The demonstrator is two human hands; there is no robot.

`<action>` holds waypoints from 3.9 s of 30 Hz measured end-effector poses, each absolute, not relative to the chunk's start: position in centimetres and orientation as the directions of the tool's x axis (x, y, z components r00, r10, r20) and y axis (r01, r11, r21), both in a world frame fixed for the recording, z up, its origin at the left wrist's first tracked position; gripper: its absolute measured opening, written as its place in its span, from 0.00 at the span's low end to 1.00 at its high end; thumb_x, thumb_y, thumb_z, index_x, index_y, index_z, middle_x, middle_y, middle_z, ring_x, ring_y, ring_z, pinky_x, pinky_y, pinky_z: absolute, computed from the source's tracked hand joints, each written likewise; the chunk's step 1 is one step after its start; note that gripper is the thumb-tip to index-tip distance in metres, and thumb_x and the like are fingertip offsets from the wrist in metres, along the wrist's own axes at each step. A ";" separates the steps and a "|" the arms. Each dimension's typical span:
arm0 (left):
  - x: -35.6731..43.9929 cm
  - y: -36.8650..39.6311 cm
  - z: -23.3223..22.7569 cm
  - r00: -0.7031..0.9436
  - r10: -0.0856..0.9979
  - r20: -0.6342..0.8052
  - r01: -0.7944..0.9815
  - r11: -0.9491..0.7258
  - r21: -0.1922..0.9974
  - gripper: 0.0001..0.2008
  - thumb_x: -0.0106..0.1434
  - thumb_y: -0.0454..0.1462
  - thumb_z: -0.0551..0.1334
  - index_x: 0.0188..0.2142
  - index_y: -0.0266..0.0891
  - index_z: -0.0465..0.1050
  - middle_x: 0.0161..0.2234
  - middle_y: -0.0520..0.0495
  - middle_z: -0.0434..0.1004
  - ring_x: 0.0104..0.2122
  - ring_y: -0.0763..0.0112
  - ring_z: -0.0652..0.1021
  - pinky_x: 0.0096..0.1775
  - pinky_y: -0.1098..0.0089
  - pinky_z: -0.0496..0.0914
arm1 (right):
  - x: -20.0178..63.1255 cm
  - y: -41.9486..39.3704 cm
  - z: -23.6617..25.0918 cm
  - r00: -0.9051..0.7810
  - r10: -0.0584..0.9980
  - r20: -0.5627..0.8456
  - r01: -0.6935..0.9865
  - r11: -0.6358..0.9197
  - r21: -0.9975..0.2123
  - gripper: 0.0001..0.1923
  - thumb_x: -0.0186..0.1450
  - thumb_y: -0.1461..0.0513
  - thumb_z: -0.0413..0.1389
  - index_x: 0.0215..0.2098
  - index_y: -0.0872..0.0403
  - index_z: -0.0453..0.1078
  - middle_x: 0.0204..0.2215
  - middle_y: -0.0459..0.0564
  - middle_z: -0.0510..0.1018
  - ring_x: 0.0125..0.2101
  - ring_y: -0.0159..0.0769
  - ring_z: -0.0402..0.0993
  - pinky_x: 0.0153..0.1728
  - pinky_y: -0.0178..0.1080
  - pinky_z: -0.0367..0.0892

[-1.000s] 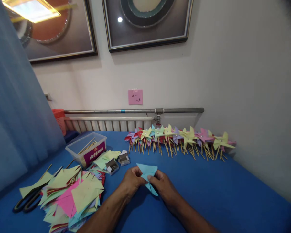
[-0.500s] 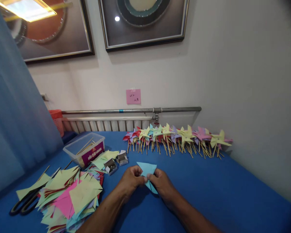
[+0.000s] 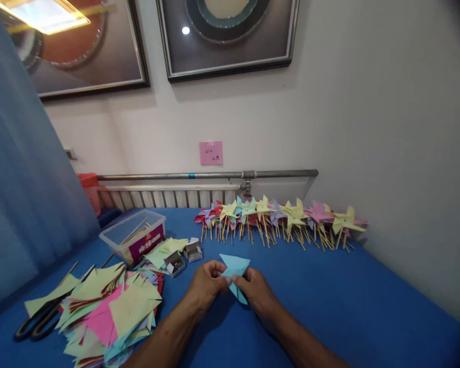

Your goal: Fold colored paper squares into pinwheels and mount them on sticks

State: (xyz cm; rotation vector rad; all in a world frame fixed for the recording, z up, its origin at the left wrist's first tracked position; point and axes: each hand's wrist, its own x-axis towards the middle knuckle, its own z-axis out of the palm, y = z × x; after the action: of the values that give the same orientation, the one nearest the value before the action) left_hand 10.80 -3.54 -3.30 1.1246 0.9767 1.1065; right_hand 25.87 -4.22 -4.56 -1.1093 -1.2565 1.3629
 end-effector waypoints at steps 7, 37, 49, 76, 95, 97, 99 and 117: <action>10.7 -3.6 -2.9 0.187 0.982 -0.031 -0.147 0.059 0.987 0.16 0.41 0.38 0.73 0.27 0.36 0.71 0.16 0.55 0.71 0.17 0.77 0.68 0.24 0.75 0.58 | 25.7 -4.3 -4.6 -0.115 0.993 -0.007 -0.053 -0.013 -0.999 0.16 0.54 0.54 0.61 0.35 0.58 0.78 0.26 0.48 0.80 0.24 0.32 0.68 0.26 0.34 0.61; 10.6 -3.9 -2.6 0.138 0.989 -0.062 -0.029 0.066 0.997 0.15 0.48 0.46 0.70 0.24 0.39 0.70 0.17 0.54 0.69 0.18 0.76 0.65 0.24 0.73 0.56 | 25.8 -4.5 -4.6 -0.163 0.987 0.003 -0.081 -0.010 -0.997 0.21 0.56 0.47 0.65 0.34 0.57 0.76 0.24 0.45 0.77 0.21 0.29 0.64 0.25 0.34 0.58; 10.6 -3.9 -3.2 0.077 0.989 0.123 0.146 -0.133 0.980 0.12 0.53 0.42 0.66 0.23 0.38 0.68 0.18 0.57 0.64 0.20 0.77 0.63 0.25 0.73 0.54 | 26.0 -4.4 -4.9 -0.100 0.993 0.056 -0.064 0.050 -0.997 0.19 0.58 0.48 0.62 0.34 0.57 0.75 0.24 0.45 0.76 0.24 0.31 0.66 0.27 0.34 0.61; 10.6 -3.6 -3.0 0.071 0.989 0.132 0.064 -0.137 0.989 0.14 0.47 0.44 0.68 0.23 0.39 0.66 0.19 0.58 0.61 0.21 0.77 0.60 0.26 0.73 0.55 | 25.8 -4.3 -5.2 -0.126 0.989 0.081 -0.138 0.064 -0.988 0.22 0.59 0.44 0.60 0.28 0.54 0.69 0.19 0.40 0.65 0.21 0.29 0.57 0.25 0.34 0.55; 10.2 -3.2 -3.2 0.041 0.993 0.115 0.058 -0.117 0.991 0.13 0.46 0.43 0.68 0.22 0.40 0.66 0.18 0.57 0.64 0.21 0.76 0.62 0.26 0.73 0.55 | 26.6 -5.2 -3.7 0.118 0.957 0.266 0.154 0.247 -0.957 0.19 0.63 0.50 0.57 0.49 0.50 0.68 0.30 0.46 0.76 0.27 0.37 0.74 0.30 0.38 0.68; 10.2 -3.4 -2.9 0.042 0.988 0.146 0.101 -0.150 0.984 0.11 0.48 0.41 0.66 0.21 0.40 0.65 0.18 0.57 0.63 0.21 0.75 0.62 0.26 0.73 0.55 | 26.8 -5.7 -3.2 0.012 0.956 0.294 0.234 0.283 -0.930 0.20 0.65 0.53 0.55 0.53 0.50 0.68 0.26 0.43 0.75 0.24 0.35 0.71 0.28 0.37 0.65; 10.2 -3.7 -2.6 0.051 0.983 0.175 0.163 -0.182 0.970 0.10 0.49 0.39 0.65 0.21 0.41 0.64 0.18 0.57 0.61 0.22 0.75 0.62 0.27 0.72 0.55 | 26.8 -5.9 -3.0 -0.078 0.962 0.263 0.267 0.275 -0.924 0.18 0.65 0.56 0.55 0.52 0.50 0.70 0.23 0.42 0.74 0.22 0.34 0.70 0.26 0.36 0.63; 10.1 -3.8 -2.4 0.151 0.975 0.161 0.173 -0.187 0.967 0.11 0.50 0.41 0.64 0.22 0.40 0.64 0.20 0.57 0.60 0.23 0.76 0.61 0.28 0.72 0.55 | 27.3 -5.5 -2.6 -0.268 0.960 0.085 0.099 0.116 -0.988 0.09 0.62 0.56 0.57 0.38 0.51 0.66 0.18 0.40 0.75 0.20 0.32 0.71 0.25 0.34 0.61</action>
State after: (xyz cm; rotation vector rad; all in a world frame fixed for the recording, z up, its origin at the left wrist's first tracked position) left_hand 10.12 -3.80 -2.41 1.5397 1.1522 1.1385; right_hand 27.26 -5.50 -2.64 -1.0776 -1.5371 1.2670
